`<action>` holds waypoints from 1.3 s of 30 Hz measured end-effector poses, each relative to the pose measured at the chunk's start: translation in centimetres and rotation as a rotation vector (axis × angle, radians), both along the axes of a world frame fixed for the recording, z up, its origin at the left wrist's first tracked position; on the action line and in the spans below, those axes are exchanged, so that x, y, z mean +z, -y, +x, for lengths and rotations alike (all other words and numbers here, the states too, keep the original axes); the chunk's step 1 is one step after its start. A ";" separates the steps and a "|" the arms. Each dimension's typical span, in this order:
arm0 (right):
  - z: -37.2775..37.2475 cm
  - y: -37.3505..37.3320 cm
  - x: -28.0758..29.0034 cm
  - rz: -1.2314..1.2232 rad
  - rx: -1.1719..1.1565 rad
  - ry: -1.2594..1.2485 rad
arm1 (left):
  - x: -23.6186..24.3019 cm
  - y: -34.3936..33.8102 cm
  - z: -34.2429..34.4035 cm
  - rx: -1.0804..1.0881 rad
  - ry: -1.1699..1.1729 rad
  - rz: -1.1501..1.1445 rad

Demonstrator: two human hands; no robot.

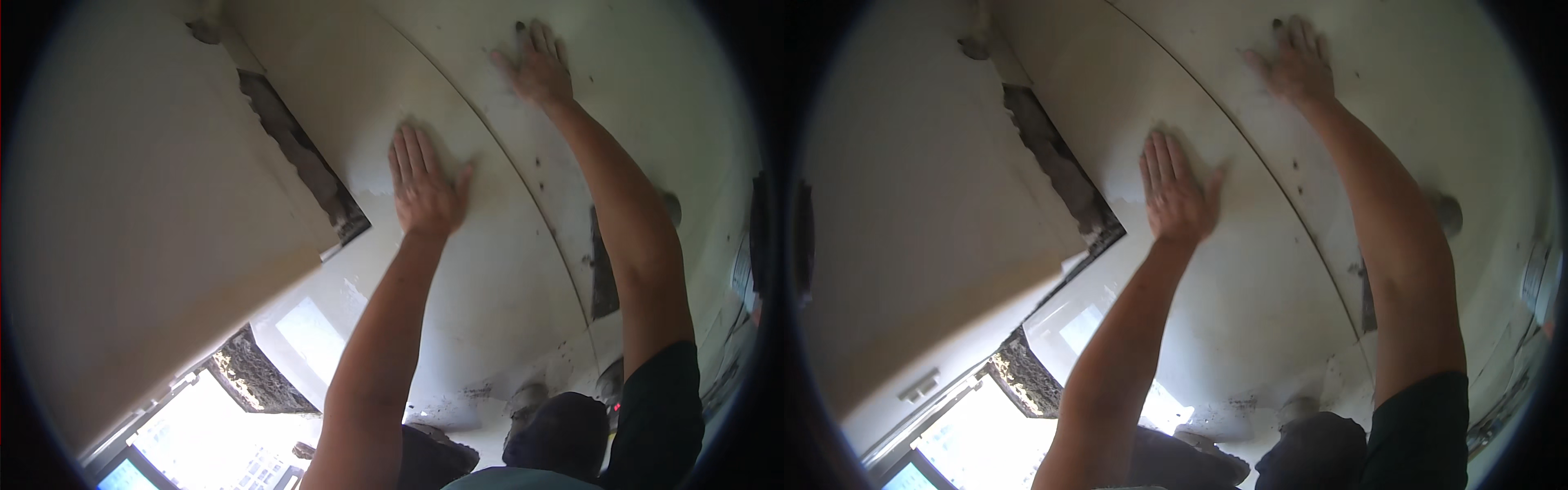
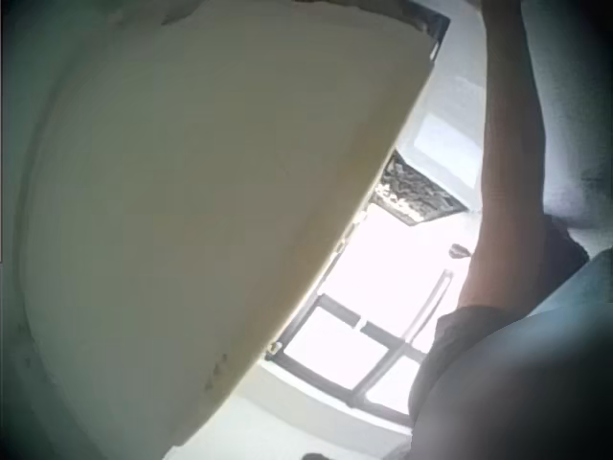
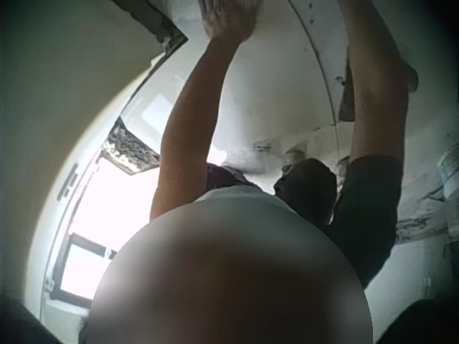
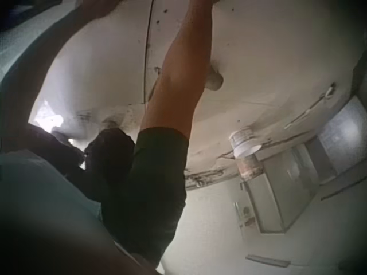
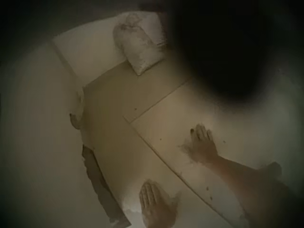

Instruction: Laying and securing floor tiles using cement and a rubber mallet.

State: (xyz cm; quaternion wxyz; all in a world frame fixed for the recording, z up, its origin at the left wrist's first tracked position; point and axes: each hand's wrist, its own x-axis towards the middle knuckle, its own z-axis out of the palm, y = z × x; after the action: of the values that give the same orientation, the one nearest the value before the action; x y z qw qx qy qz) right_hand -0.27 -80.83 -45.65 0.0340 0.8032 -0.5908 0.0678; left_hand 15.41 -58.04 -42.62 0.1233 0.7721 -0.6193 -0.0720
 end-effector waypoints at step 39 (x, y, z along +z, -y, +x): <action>4.6 7.4 3.3 0.272 0.011 0.016 | -1.7 -2.0 0.3 0.063 -0.210 0.315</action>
State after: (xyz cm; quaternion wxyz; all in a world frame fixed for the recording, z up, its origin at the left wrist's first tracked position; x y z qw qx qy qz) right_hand 4.38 -88.28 -42.39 -0.0805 0.8031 -0.5904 -0.0064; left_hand 15.74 -56.00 -44.31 0.0671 0.7890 -0.5598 -0.2442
